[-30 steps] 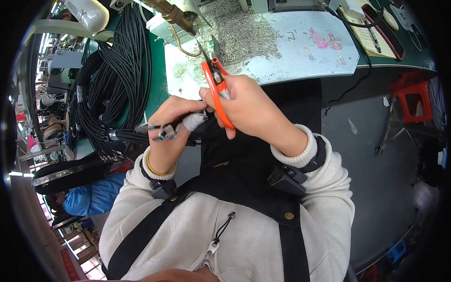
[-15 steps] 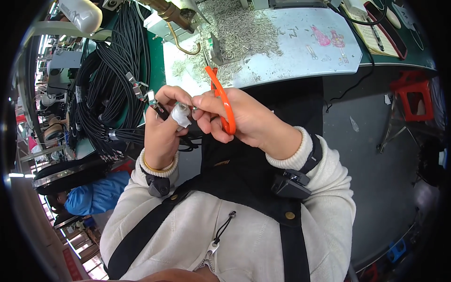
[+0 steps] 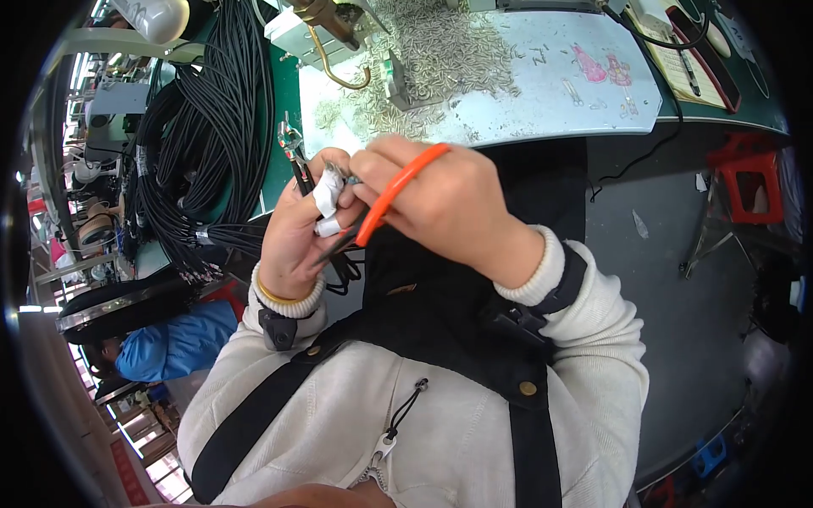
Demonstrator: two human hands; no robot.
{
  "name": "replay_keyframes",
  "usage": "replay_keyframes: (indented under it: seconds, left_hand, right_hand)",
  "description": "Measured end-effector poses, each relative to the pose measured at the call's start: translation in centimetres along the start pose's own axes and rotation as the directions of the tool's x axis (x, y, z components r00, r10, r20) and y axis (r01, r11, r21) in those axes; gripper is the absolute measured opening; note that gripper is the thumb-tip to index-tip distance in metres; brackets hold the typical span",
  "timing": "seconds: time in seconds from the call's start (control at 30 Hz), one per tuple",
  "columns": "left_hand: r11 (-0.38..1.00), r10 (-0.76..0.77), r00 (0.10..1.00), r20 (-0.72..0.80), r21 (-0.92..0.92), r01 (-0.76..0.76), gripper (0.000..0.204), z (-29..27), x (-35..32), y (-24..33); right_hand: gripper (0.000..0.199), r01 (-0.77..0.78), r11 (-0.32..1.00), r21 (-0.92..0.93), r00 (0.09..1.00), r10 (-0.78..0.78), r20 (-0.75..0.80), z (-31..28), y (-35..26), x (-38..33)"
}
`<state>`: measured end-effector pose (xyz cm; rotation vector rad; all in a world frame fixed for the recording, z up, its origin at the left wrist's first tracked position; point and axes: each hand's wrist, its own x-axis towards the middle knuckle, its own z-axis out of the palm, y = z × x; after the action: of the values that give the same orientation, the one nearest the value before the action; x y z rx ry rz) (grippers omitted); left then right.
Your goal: The person trims the ends of wires with shears and places them into a machine to be crimped, repeating this process for several cables. Finally, the person gathers the finished wires into a bundle by hand.
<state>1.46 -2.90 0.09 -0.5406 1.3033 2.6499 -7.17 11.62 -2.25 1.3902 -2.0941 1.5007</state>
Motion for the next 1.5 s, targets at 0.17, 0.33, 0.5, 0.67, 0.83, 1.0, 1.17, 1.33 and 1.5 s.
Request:
replay_keyframes:
  seconds: [0.17,0.33,0.5,0.67,0.83,1.0,1.17,1.33,1.5]
  left_hand:
    - [0.971,-0.161,0.984,0.078,-0.168,0.173,0.015,-0.1,0.0,0.8]
    - [0.941,-0.193,0.971,0.142,-0.255,0.224,0.016,0.2,-0.1,0.9]
    - [0.959,-0.156,0.977,0.148,-0.215,0.185,0.016,-0.2,-0.1,0.5]
    - [0.982,-0.125,0.99,0.064,-0.132,0.132,0.015,0.2,-0.2,0.2]
    - [0.974,-0.141,0.989,0.052,-0.171,0.148,0.014,-0.1,-0.2,-0.1]
    - [0.983,-0.148,0.988,-0.037,-0.119,0.142,0.013,0.6,-0.5,-0.3]
    - [0.993,-0.071,0.99,-0.119,0.085,0.082,0.014,0.6,-0.9,-0.7]
    - [0.906,0.194,0.975,-0.11,0.402,-0.135,0.017,1.0,-0.9,-1.5]
    - [0.712,0.527,0.85,-0.017,0.555,-0.43,0.017,1.1,-0.3,-3.2]
  right_hand:
    - [0.025,0.345,0.879,-0.329,0.936,-0.349,0.048,-1.2,-0.4,0.8]
    - [0.02,0.272,0.95,-0.151,0.96,-0.278,-0.023,-0.8,0.9,-0.2]
    - [0.02,0.032,0.962,0.27,0.999,-0.03,-0.014,-0.4,1.2,-0.5]
    - [0.02,-0.061,0.956,0.289,0.998,0.05,0.044,-0.2,1.1,-1.3]
    - [0.018,0.059,0.965,0.255,0.998,-0.053,-0.032,0.0,1.3,-1.4]
    - [0.017,0.117,0.98,0.164,0.985,-0.093,-0.143,0.6,1.5,-2.0]
    - [0.016,0.016,0.989,0.15,0.994,0.0,-0.107,0.4,0.3,-2.4]
    - [0.012,-0.171,0.95,0.26,0.981,0.189,-0.044,1.0,-0.4,-3.1]
    - [0.008,-0.428,0.665,0.613,0.874,0.478,0.092,1.6,-1.0,-2.9]
